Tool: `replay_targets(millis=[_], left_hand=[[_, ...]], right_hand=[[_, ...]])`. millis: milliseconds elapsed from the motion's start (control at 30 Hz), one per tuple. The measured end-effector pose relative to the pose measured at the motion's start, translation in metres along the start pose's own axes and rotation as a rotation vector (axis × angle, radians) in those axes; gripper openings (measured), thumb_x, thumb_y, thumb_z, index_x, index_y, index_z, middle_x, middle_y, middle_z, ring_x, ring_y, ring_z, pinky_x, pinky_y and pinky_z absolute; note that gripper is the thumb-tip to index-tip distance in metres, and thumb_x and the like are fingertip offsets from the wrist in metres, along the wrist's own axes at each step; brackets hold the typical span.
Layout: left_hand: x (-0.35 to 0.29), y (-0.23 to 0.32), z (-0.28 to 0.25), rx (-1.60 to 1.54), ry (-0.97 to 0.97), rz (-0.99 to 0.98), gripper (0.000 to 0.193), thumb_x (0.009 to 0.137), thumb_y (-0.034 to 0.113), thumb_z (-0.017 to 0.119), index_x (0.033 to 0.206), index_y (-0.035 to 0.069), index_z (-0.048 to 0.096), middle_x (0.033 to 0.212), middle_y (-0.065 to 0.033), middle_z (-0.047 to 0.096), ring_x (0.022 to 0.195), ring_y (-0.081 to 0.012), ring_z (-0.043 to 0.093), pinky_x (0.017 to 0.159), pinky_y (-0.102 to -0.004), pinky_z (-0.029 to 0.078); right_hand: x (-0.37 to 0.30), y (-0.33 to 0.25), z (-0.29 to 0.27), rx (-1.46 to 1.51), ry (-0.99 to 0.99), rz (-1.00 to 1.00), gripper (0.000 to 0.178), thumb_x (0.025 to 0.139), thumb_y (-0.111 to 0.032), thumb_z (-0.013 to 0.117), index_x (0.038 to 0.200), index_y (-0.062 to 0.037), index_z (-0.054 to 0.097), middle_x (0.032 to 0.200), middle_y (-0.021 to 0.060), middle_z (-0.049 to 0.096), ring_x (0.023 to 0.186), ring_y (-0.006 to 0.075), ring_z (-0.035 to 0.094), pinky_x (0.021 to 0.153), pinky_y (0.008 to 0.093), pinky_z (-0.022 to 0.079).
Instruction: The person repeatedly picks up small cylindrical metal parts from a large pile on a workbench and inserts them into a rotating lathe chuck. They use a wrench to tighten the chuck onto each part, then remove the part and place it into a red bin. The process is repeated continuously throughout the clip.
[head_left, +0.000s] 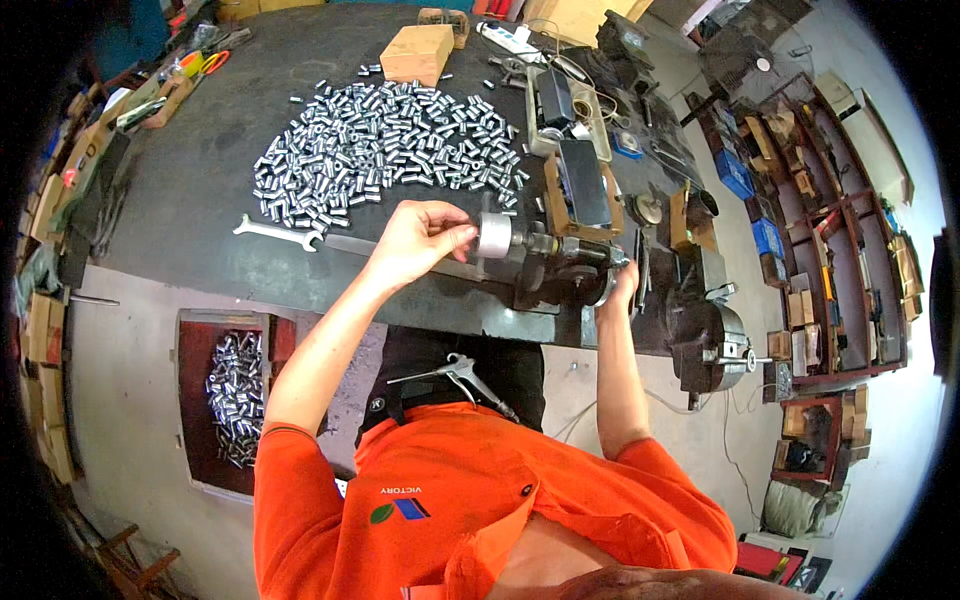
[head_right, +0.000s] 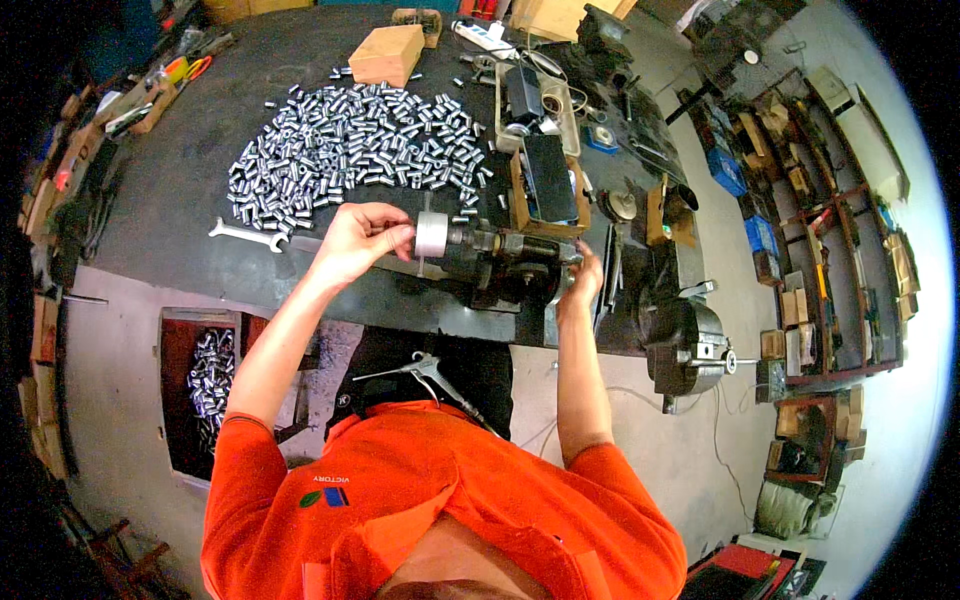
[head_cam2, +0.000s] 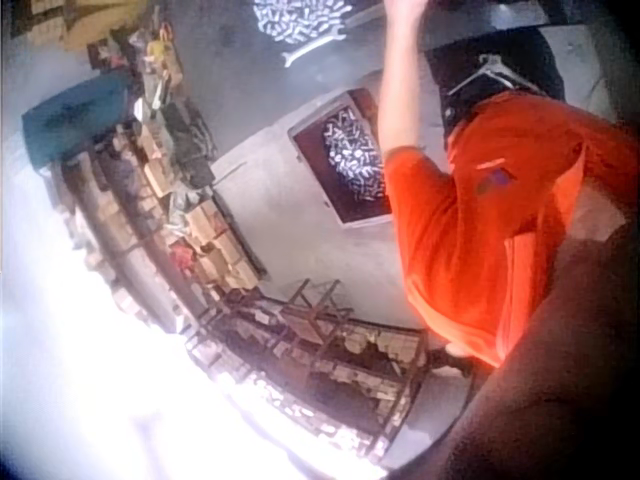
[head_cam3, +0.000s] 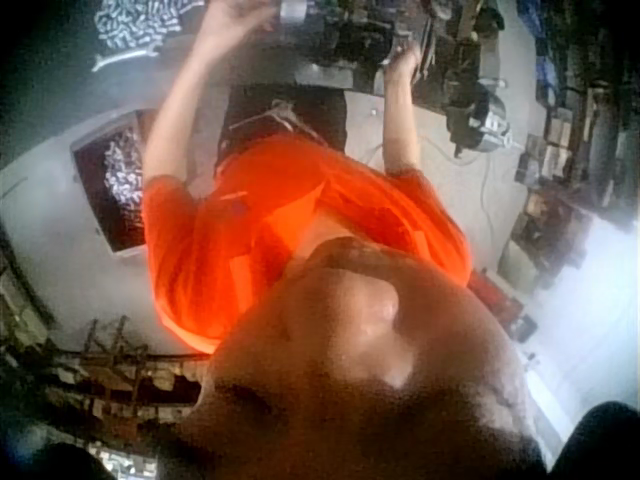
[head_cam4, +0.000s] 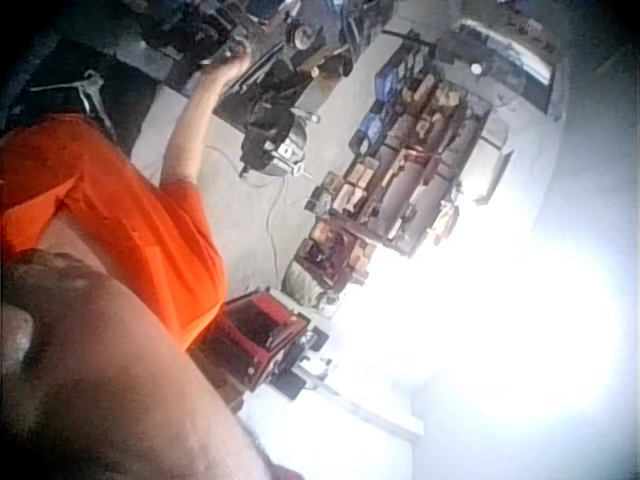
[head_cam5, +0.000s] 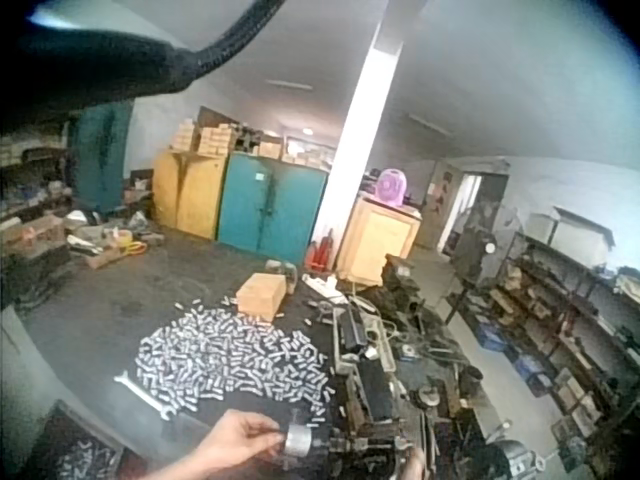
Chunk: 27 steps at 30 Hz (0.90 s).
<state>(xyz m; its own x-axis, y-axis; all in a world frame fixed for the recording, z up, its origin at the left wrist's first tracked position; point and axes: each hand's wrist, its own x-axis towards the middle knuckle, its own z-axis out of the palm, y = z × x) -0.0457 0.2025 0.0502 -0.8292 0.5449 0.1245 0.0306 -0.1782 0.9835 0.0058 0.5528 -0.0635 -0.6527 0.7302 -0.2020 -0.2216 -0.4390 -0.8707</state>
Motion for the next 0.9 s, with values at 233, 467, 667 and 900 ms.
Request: replay_targets(millis=[233, 467, 667, 900], left_hand=[[0.000, 0.000, -0.002, -0.063, -0.006, -0.020, 0.016, 0.074, 0.000, 0.060, 0.088, -0.007, 0.056, 0.073, -0.0089, 0.060, 0.063, -0.0137, 0.058, 0.061, -0.0240, 0.047], [-0.001, 0.000, -0.001, -0.073, -0.007, -0.013, 0.016, 0.073, -0.003, 0.059, 0.088, -0.006, 0.055, 0.076, -0.0080, 0.058, 0.065, -0.0141, 0.058, 0.062, -0.0244, 0.048], [-0.003, 0.002, 0.002, -0.010, 0.001, -0.013, 0.017, 0.073, -0.004, 0.058, 0.089, -0.006, 0.054, 0.076, -0.0071, 0.058, 0.065, -0.0137, 0.058, 0.061, -0.0241, 0.048], [-0.001, 0.007, 0.002, 0.185, -0.029, -0.029, 0.015, 0.080, 0.007, 0.054, 0.084, -0.007, 0.056, 0.068, -0.0059, 0.057, 0.059, -0.0106, 0.055, 0.056, -0.0233, 0.046]], right_hand=[[-0.089, -0.071, -0.019, 0.183, -0.249, 0.089, 0.017, 0.080, -0.010, 0.036, 0.088, -0.0003, 0.047, 0.055, -0.0022, 0.029, 0.043, 0.0067, 0.020, 0.039, 0.0219, 0.018], [-0.074, -0.109, 0.031, 0.176, -0.305, -0.075, 0.018, 0.079, -0.011, 0.036, 0.084, 0.0001, 0.050, 0.056, -0.0022, 0.029, 0.044, 0.0062, 0.021, 0.038, 0.0206, 0.018], [-0.050, -0.101, 0.055, 0.236, -0.306, -0.133, 0.016, 0.081, -0.010, 0.037, 0.086, 0.0026, 0.047, 0.056, -0.0019, 0.029, 0.044, 0.0060, 0.021, 0.038, 0.0201, 0.020], [-0.072, -0.100, 0.033, 0.318, -0.378, -0.143, 0.014, 0.080, -0.013, 0.042, 0.082, -0.0014, 0.049, 0.057, -0.0024, 0.029, 0.045, 0.0064, 0.022, 0.038, 0.0199, 0.019]])
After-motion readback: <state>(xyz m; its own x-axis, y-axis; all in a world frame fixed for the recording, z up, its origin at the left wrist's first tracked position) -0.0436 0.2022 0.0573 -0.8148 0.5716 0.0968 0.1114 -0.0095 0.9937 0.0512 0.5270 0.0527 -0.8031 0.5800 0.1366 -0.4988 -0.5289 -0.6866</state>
